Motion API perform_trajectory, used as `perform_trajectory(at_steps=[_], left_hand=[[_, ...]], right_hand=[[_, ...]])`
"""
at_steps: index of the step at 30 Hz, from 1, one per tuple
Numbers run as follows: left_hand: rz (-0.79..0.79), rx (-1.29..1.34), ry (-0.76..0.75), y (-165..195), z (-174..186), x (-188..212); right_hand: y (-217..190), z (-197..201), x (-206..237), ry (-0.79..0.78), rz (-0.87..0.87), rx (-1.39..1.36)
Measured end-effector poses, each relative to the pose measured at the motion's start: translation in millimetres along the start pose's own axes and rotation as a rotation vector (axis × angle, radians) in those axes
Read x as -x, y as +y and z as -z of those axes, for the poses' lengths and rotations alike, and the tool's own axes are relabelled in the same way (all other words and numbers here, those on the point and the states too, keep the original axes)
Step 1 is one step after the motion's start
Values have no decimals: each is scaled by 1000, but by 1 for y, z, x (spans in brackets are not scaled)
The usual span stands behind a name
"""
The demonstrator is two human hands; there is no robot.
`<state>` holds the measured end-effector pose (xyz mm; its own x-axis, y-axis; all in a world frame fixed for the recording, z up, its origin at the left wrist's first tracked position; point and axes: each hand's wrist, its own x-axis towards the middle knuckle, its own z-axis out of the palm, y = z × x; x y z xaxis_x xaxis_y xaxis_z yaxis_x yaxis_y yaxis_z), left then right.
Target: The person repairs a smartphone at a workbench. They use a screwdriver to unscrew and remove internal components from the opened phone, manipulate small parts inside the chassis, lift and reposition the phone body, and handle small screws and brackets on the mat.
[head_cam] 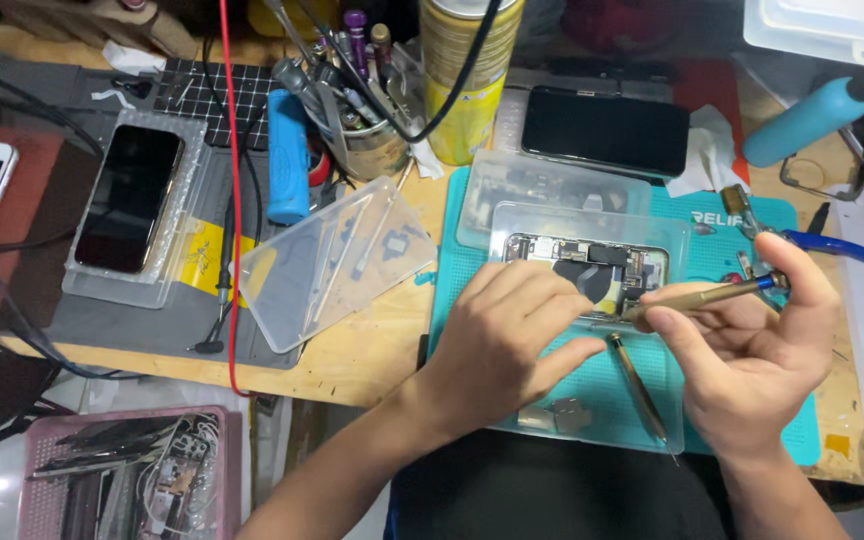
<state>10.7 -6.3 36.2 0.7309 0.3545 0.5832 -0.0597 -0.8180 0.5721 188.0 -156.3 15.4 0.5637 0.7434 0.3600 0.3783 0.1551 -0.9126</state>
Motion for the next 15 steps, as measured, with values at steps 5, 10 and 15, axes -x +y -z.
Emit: perform_trajectory(at_steps=[5, 10, 15], left_hand=[[-39, 23, 2, 9, -7, -1], [-52, 13, -23, 8, -11, -5], [-26, -17, -70, 3, -11, -10]], right_hand=[[1, 1, 12, 62, -44, -23], [5, 3, 18, 106, -55, -48], [10, 14, 21, 192, -62, -38]])
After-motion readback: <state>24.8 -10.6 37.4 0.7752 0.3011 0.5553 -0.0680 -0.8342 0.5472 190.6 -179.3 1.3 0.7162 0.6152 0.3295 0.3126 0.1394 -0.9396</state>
